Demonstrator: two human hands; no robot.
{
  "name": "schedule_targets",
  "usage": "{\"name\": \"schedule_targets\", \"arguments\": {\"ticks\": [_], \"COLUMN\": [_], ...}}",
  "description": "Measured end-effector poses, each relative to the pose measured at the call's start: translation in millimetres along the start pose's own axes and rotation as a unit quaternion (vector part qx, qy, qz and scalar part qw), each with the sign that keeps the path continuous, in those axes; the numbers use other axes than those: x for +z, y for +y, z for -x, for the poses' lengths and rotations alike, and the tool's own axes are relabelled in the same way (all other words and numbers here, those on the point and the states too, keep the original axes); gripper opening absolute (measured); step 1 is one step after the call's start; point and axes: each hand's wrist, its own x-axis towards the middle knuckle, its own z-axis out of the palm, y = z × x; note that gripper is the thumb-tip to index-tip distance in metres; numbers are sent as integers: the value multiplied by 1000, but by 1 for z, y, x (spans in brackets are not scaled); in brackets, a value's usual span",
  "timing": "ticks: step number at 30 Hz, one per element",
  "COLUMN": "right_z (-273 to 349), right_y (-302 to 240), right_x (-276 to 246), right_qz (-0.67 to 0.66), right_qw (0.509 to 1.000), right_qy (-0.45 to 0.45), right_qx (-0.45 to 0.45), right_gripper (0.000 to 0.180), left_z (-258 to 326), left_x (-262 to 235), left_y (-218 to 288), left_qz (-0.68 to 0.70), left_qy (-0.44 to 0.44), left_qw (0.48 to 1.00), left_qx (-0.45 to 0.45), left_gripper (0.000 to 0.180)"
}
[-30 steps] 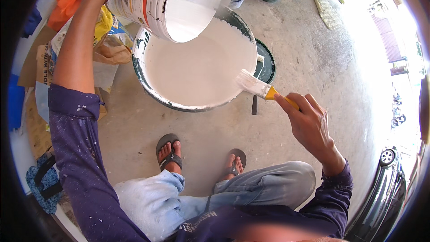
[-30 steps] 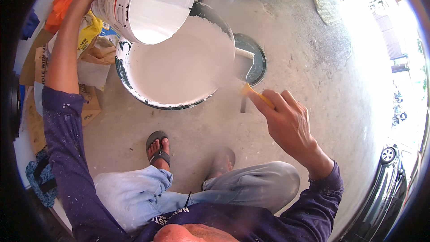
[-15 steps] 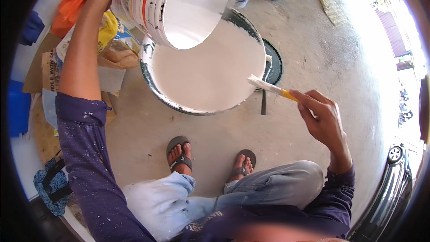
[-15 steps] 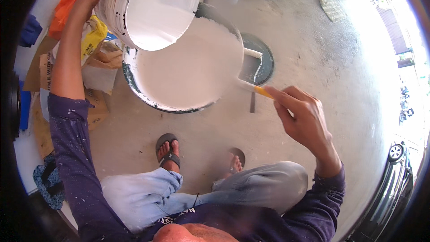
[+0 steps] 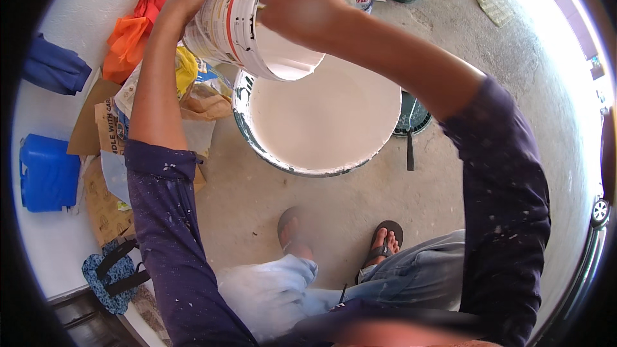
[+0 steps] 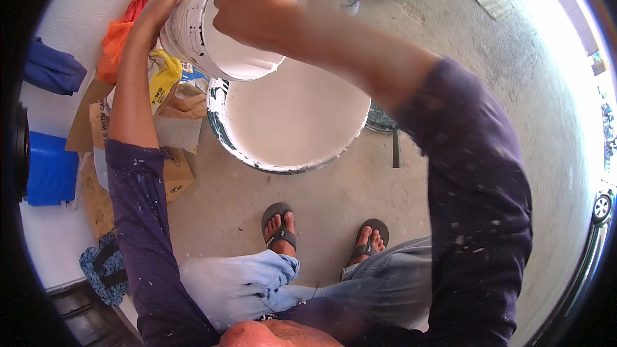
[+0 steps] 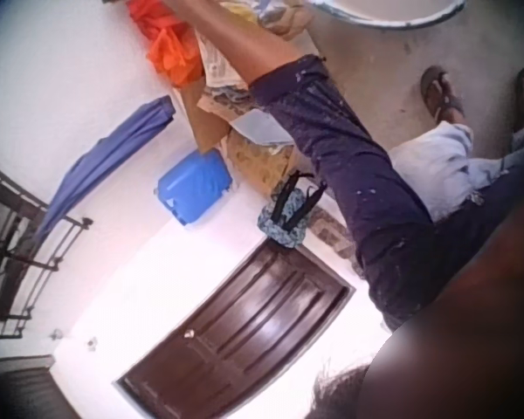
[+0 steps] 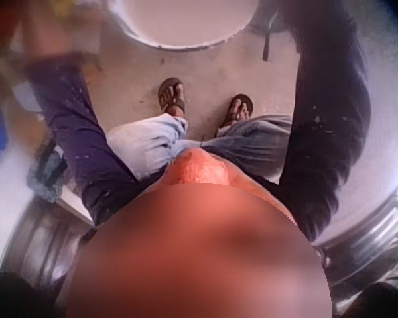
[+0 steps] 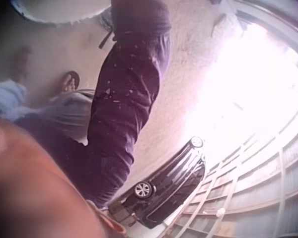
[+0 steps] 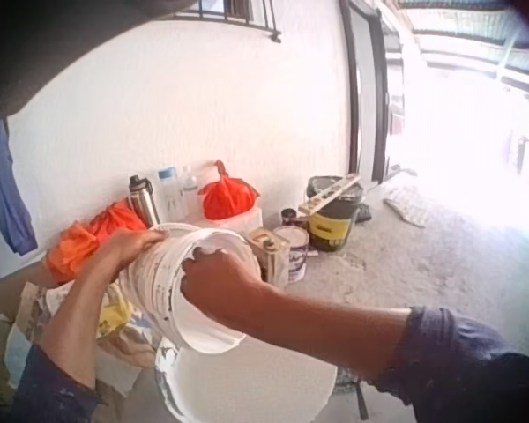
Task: The person pours white paint from a large bucket into a smaller bucket using a paintbrush to scrape the sides. They then carry the bucket and tools to an outdoor area and rinse the paintbrush and roller under a hose.
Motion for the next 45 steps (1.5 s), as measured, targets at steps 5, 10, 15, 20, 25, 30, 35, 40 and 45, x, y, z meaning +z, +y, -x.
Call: {"name": "schedule_targets", "arguments": {"ticks": [5, 10, 15, 20, 25, 30, 35, 40, 45], "right_z": [-28, 24, 90, 156, 214, 255, 276, 281, 283], "right_y": [-7, -4, 5, 1, -26, -44, -48, -45, -34], "right_x": [23, -12, -67, -119, -113, -97, -111, -134, -138], "right_qz": [36, 43, 29, -24, -169, -195, -162, -164, -244], "right_qw": [997, 996, 994, 990, 957, 943, 946, 941, 915], "right_qy": [-64, -56, -101, -112, -136, -151, -178, -199, -113], "right_qx": [-29, -48, -1, 77, 191, 222, 219, 217, 301], "right_gripper": [10, 12, 21, 31, 39, 48, 35, 39, 34], "left_z": [2, 13, 17, 15, 16, 18, 18, 17, 13], "left_x": [2, 5, 9, 5, -1, -6, -11, -18, -19], "left_y": [2, 8, 14, 9, -6, -15, -21, -30, -28], "left_qz": [-56, -102, -165, -163, -135, -117, -125, -138, -143], "left_qy": [26, 104, 114, 101, 76, 68, 65, 62, 51], "left_qw": [998, 989, 980, 981, 987, 990, 990, 988, 988], "left_qx": [14, -15, 15, 30, 36, 30, 27, 25, 26], "left_gripper": [72, 69, 70, 68, 67, 67, 66, 65, 64]}}
